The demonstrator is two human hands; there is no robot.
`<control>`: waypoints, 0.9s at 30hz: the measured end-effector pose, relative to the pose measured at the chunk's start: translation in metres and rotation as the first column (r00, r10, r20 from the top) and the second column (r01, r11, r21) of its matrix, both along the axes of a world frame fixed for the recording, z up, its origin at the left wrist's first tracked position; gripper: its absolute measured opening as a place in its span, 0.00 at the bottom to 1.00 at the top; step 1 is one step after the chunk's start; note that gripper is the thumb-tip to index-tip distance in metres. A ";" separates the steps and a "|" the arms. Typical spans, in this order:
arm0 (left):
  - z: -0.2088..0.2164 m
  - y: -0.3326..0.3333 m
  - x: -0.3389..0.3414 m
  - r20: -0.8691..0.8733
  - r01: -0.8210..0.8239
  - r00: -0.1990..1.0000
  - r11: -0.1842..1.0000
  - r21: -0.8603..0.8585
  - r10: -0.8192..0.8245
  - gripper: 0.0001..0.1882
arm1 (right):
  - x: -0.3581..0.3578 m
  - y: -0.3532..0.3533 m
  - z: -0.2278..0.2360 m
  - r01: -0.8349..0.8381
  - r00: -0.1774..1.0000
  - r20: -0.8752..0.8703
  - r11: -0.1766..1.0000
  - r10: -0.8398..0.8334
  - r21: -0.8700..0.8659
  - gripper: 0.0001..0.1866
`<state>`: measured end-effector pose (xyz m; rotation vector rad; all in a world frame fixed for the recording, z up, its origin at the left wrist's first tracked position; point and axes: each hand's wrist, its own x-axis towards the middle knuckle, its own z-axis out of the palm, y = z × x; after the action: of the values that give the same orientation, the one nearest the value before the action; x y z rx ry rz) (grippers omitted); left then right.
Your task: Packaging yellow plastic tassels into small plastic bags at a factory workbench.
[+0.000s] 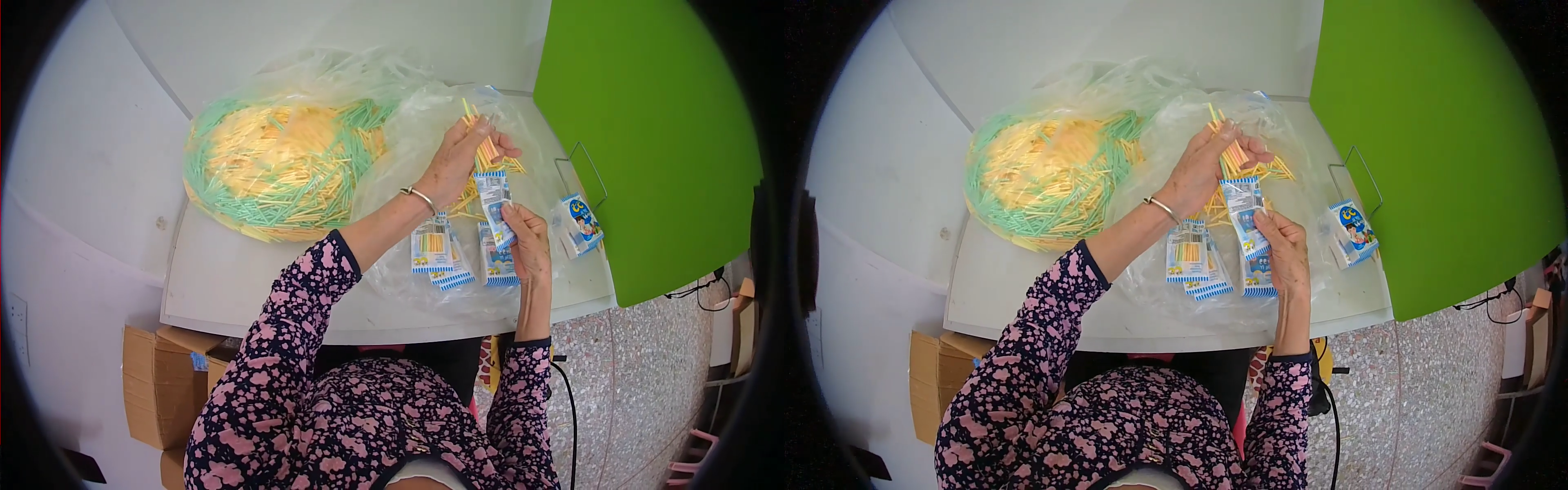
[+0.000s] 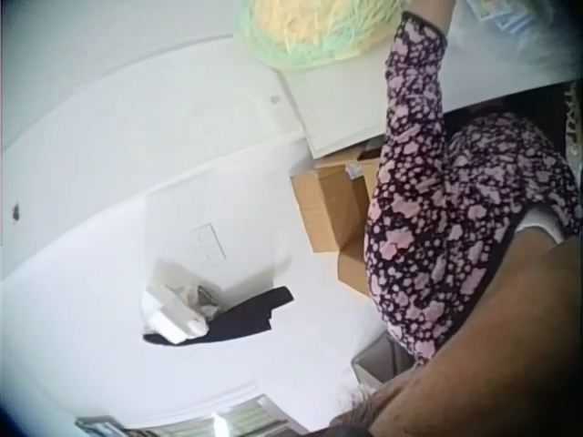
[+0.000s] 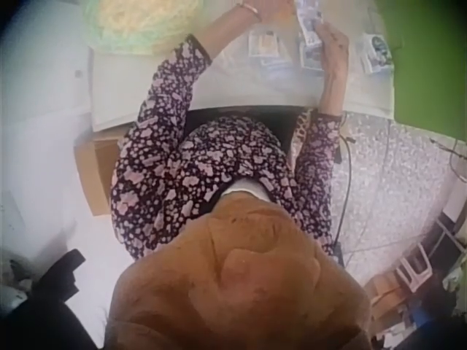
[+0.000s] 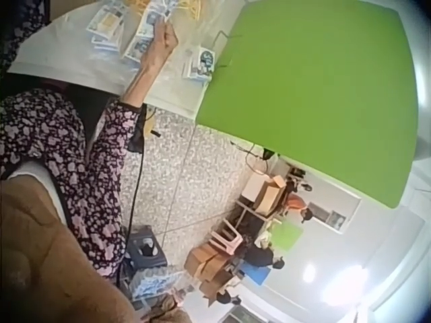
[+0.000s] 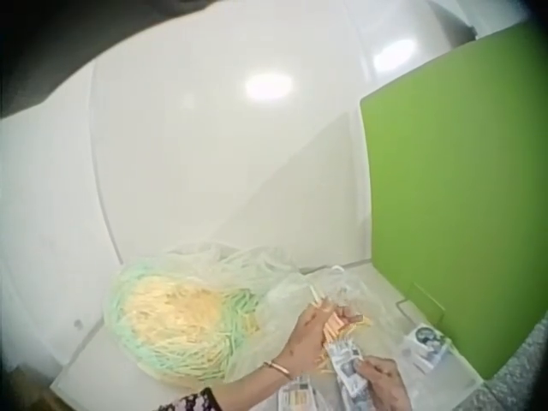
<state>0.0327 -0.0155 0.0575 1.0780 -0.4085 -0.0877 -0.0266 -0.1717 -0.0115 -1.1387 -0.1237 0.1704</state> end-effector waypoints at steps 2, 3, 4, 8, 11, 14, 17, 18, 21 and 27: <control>-0.005 -0.002 -0.004 0.016 0.019 1.000 0.999 0.047 -0.019 0.17 | 0.002 -0.004 -0.005 -0.011 1.000 0.019 1.000 0.012 -0.009 0.10; -0.006 -0.003 -0.006 0.009 0.028 1.000 0.999 0.035 -0.028 0.17 | 0.002 -0.005 -0.007 -0.026 0.999 0.039 0.999 0.027 -0.020 0.10; -0.007 -0.004 -0.007 0.001 0.038 0.999 0.999 0.022 -0.038 0.17 | 0.002 -0.004 -0.007 -0.025 0.999 0.039 1.000 0.026 -0.019 0.10; -0.002 -0.005 -0.004 -0.005 -0.005 1.000 0.999 0.038 0.005 0.17 | -0.003 -0.002 -0.005 -0.014 0.999 0.034 0.998 0.016 -0.063 0.11; -0.004 -0.005 -0.006 0.022 0.020 1.000 0.999 0.033 -0.020 0.17 | -0.004 0.000 -0.003 -0.007 1.000 0.017 1.000 0.007 -0.029 0.11; -0.015 -0.007 -0.014 0.022 0.048 0.999 0.998 0.032 -0.049 0.18 | -0.004 0.000 -0.004 0.003 1.000 0.011 1.000 -0.003 -0.003 0.12; -0.019 -0.005 -0.020 -0.001 0.053 0.999 0.996 0.070 -0.054 0.18 | -0.005 -0.001 -0.005 0.021 1.000 0.016 1.000 -0.021 0.003 0.12; -0.020 -0.003 -0.022 0.001 0.053 0.999 0.989 0.135 -0.053 0.19 | -0.006 0.000 -0.005 0.032 0.999 0.017 0.999 -0.032 0.000 0.13; -0.025 0.001 -0.022 -0.033 0.097 0.995 0.965 0.242 -0.092 0.19 | -0.004 -0.003 -0.012 0.045 0.998 0.042 0.998 -0.043 -0.036 0.13; -0.019 0.016 -0.022 0.066 0.121 0.982 0.855 0.505 -0.178 0.19 | -0.004 -0.005 -0.016 0.065 0.997 0.052 0.997 -0.062 -0.051 0.12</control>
<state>0.0103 0.0003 0.0386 1.5691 -0.5908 -0.2866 -0.0306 -0.1767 -0.0273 -1.1983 -0.1287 0.0890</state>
